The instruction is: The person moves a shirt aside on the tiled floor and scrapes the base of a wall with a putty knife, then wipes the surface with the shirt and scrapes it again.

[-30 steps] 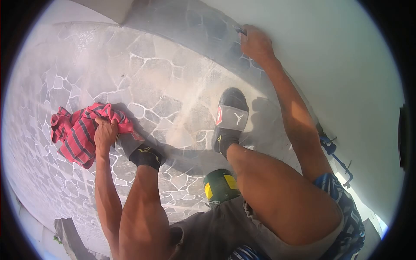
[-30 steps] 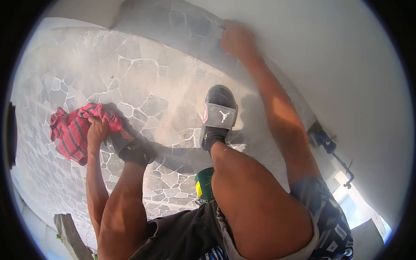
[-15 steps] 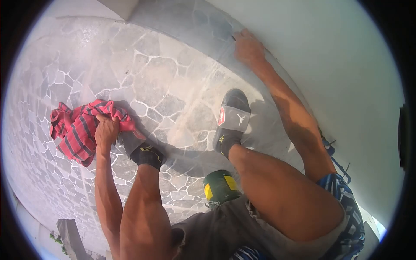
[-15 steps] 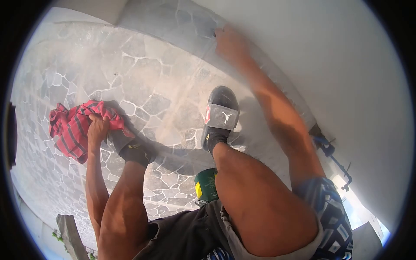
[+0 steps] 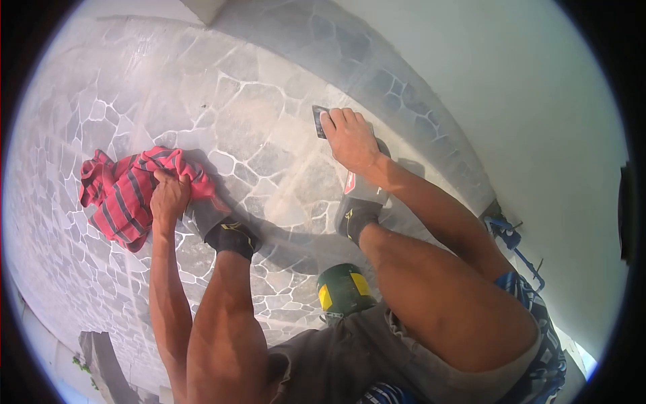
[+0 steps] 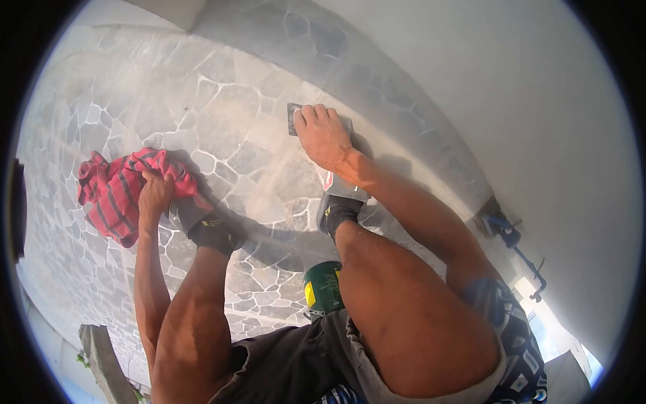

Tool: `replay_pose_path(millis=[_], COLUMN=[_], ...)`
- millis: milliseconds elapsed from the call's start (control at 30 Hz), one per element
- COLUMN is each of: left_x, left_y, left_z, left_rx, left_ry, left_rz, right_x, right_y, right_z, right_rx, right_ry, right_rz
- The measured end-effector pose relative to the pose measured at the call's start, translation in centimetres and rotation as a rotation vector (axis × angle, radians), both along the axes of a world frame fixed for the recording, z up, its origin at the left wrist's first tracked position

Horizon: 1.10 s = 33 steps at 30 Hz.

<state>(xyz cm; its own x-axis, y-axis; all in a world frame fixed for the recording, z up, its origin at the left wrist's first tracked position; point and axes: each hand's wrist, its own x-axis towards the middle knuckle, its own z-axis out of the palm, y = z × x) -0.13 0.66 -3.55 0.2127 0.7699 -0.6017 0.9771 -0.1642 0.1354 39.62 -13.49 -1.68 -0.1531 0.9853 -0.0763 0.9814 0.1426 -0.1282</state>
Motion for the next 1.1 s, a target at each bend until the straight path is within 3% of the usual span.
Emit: replay_pose_path(millis=[100,267,367,500,667,700,733,800,900,1100], left_x=[-1.0,-0.9,-2.5,-0.7,-1.6,-1.8,0.9,0.0,-1.0,-2.9], left_y=[-0.1,-0.4,-1.5,0.3,-0.3,0.0,-0.2,0.1,-0.2,-1.3], left_z=[-1.3,-1.4,-2.1,-1.3,-2.2,-2.3,1.4,0.1,-2.2,-1.6], left_rx=[0.009,0.036,0.017,0.058,0.001,0.008,0.03,0.045,0.046,0.14], left_ry=[-0.011,-0.03,-0.011,-0.027,0.01,0.024,-0.038,-0.01,0.025,-0.037], left_rz=[-0.032,-0.034,-0.085,-0.018,-0.072,-0.093,-0.003,0.028,0.034,0.041], right_x=[1.3,-0.5,1.4,0.1,2.3,1.9,1.3,2.5,4.4,9.1], right_y=[4.1,1.7,4.3,-1.0,-0.1,-0.9,-1.7,-2.5,0.0,-0.2], right_z=[0.0,-0.2,-0.7,-1.2,-0.5,-0.3,-0.3,-0.4,-0.5,9.0], right_rx=[-0.009,0.027,0.017,0.01,-0.009,0.018,0.047,0.043,-0.097,-0.021], right_ry=[-0.099,-0.098,-0.078,-0.114,-0.173,-0.182,-0.186,-0.136,-0.149,0.098], right_rz=[-0.098,0.116,-0.043,0.081,-0.024,0.023,0.07,0.13,-0.059,-0.341])
